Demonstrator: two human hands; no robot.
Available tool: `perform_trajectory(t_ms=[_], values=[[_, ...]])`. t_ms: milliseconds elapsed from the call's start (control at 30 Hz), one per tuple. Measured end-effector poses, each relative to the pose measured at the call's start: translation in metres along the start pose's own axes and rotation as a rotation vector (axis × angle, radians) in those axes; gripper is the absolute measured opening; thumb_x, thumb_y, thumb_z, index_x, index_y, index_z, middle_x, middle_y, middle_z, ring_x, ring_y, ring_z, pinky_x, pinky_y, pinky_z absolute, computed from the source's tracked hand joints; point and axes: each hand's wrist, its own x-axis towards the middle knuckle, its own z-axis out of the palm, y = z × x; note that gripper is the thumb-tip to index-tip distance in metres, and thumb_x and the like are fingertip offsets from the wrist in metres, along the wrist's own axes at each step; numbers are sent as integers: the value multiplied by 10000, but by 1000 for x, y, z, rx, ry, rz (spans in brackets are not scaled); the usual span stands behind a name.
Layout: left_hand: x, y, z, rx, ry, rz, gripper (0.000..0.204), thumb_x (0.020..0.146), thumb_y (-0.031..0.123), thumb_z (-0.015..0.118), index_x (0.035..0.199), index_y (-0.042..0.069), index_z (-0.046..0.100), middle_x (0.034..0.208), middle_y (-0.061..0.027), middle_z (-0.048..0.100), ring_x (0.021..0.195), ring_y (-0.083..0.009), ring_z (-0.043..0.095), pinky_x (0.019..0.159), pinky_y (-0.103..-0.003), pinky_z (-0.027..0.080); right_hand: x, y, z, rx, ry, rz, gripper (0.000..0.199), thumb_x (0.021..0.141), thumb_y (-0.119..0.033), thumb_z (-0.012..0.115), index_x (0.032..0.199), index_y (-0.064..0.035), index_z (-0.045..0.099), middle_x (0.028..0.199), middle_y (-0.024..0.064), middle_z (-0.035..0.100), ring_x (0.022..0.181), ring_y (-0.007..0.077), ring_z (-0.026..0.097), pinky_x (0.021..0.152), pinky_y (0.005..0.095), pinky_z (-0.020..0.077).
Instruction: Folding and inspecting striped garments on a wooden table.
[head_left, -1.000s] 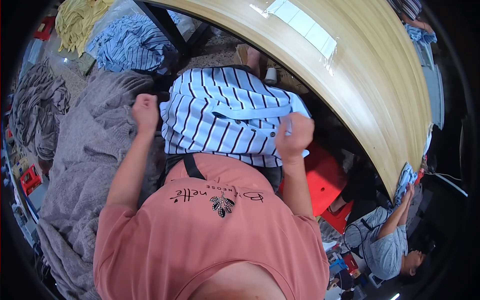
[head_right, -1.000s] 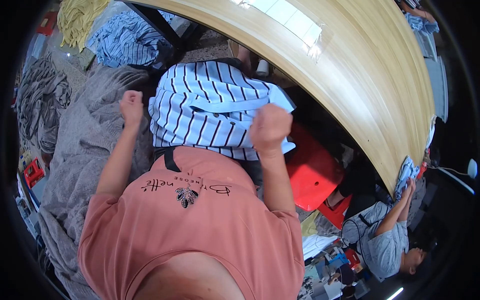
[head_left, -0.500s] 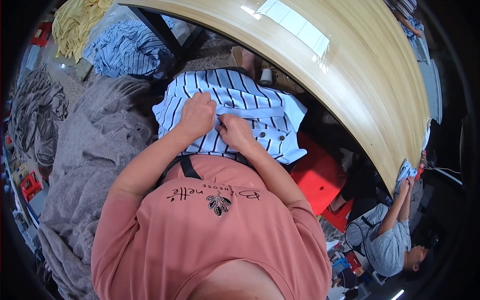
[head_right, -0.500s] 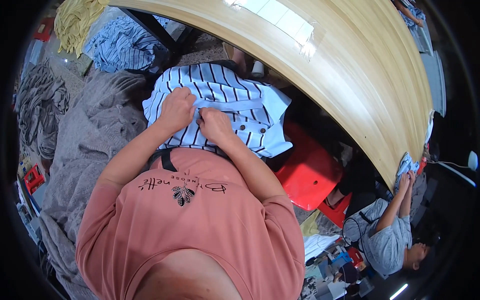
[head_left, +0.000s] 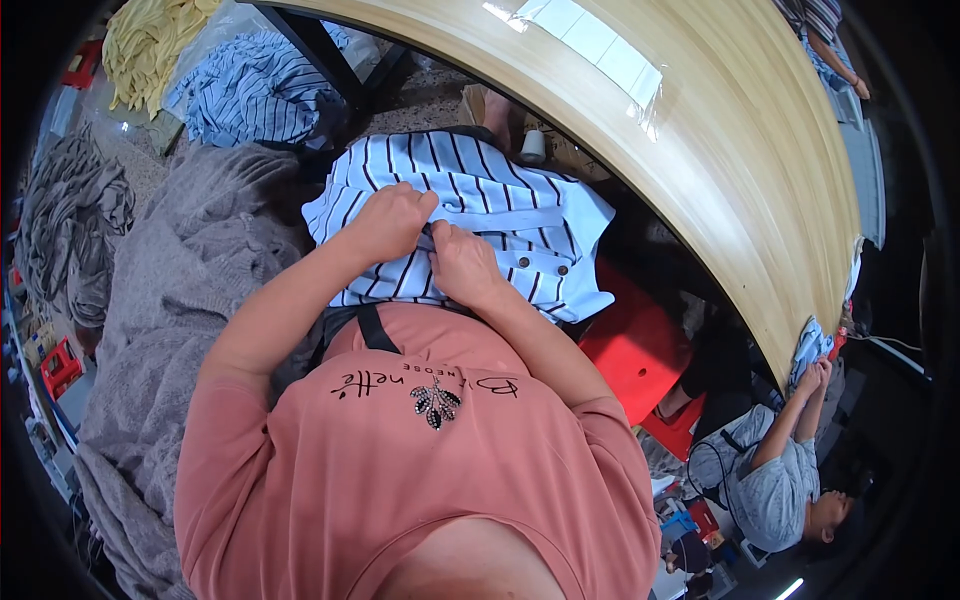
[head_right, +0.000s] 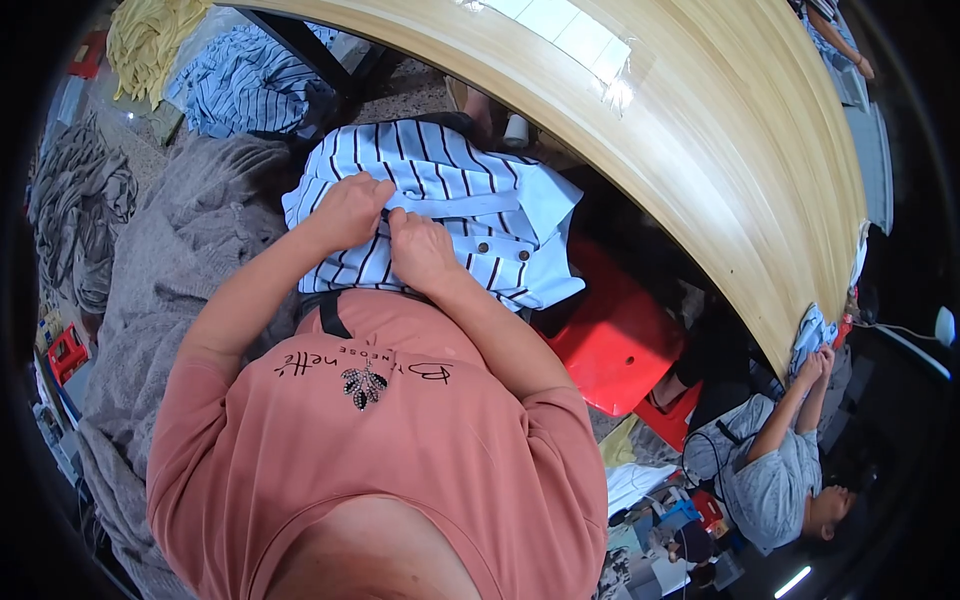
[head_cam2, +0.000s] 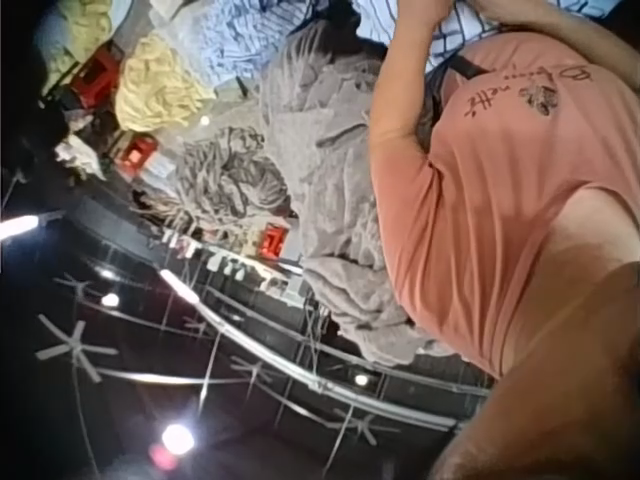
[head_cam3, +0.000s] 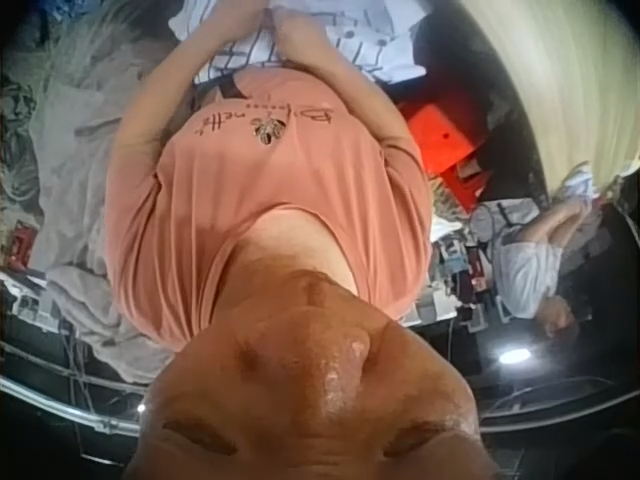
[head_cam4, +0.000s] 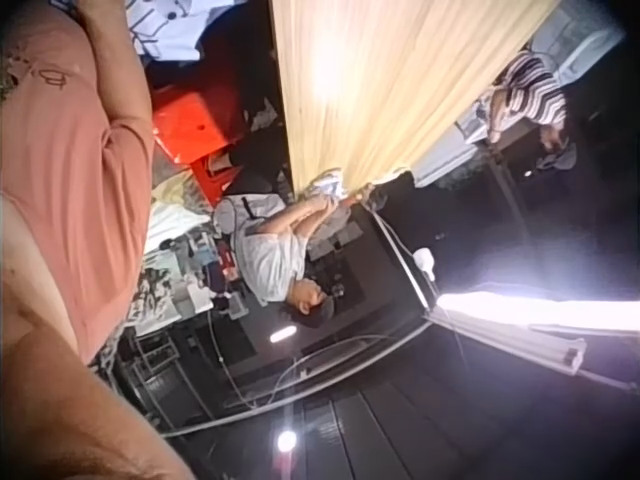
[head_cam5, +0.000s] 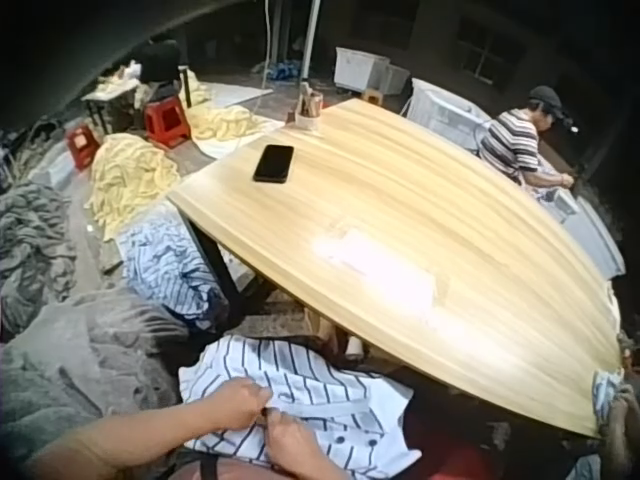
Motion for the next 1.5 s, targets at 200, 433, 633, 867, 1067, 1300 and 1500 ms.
perform_trajectory(t_ms=[200, 433, 633, 867, 1067, 1300, 1500], values=[[-2, 15, -23, -796, 106, -401, 69, 695, 7, 541, 762, -3, 549, 562, -42, 528, 534, -111, 499, 464, -282, 378, -6, -13, -22, 0, 176, -206, 158, 611, 10, 511, 767, 4, 488, 721, 168, 552, 624, 312, 555, 545, 390, 446], [-22, 28, -45, -1266, 39, -505, 37, 781, 41, 589, 776, 9, 572, 645, 54, 522, 572, 7, 440, 500, -157, 338, -7, -37, -39, 435, 203, -78, 129, 697, -22, 630, 796, -2, 551, 717, 139, 584, 565, 261, 569, 485, 320, 448], [-29, 36, -55, -1301, -5, -647, 67, 763, 28, 601, 826, 5, 604, 689, 31, 574, 592, 2, 474, 518, -147, 361, -9, -29, -38, 181, 285, -422, 157, 685, -60, 614, 710, -56, 460, 593, 100, 501, 487, 250, 514, 429, 351, 397], [-26, 35, -49, -1427, 162, -584, 72, 769, 16, 600, 839, -2, 608, 697, 9, 593, 577, -12, 501, 497, -150, 373, -9, -32, -37, 287, 88, -157, 125, 674, -52, 622, 723, -38, 508, 626, 95, 526, 535, 261, 545, 425, 362, 396], [-26, 44, -55, -1511, 319, -588, 61, 777, -19, 584, 834, -15, 606, 739, 0, 599, 637, -25, 511, 568, -162, 393, -6, -30, -43, 86, 242, -223, 98, 672, -8, 581, 741, -29, 514, 699, 120, 553, 572, 307, 555, 477, 363, 427], [-25, 47, -50, -1461, 465, -556, 56, 781, -16, 581, 834, -14, 601, 721, 15, 581, 631, -14, 486, 555, -163, 381, -1, -43, -47, 446, 157, -35, 106, 679, 28, 555, 768, -12, 513, 698, 119, 545, 600, 321, 551, 498, 357, 438], [-24, 43, -52, -1216, 425, -573, 38, 778, -5, 579, 810, -13, 598, 674, 23, 564, 601, -16, 467, 528, -173, 375, 1, -38, -43, 52, 324, -350, 125, 646, -12, 570, 762, -19, 525, 668, 100, 522, 512, 244, 513, 436, 320, 374]])
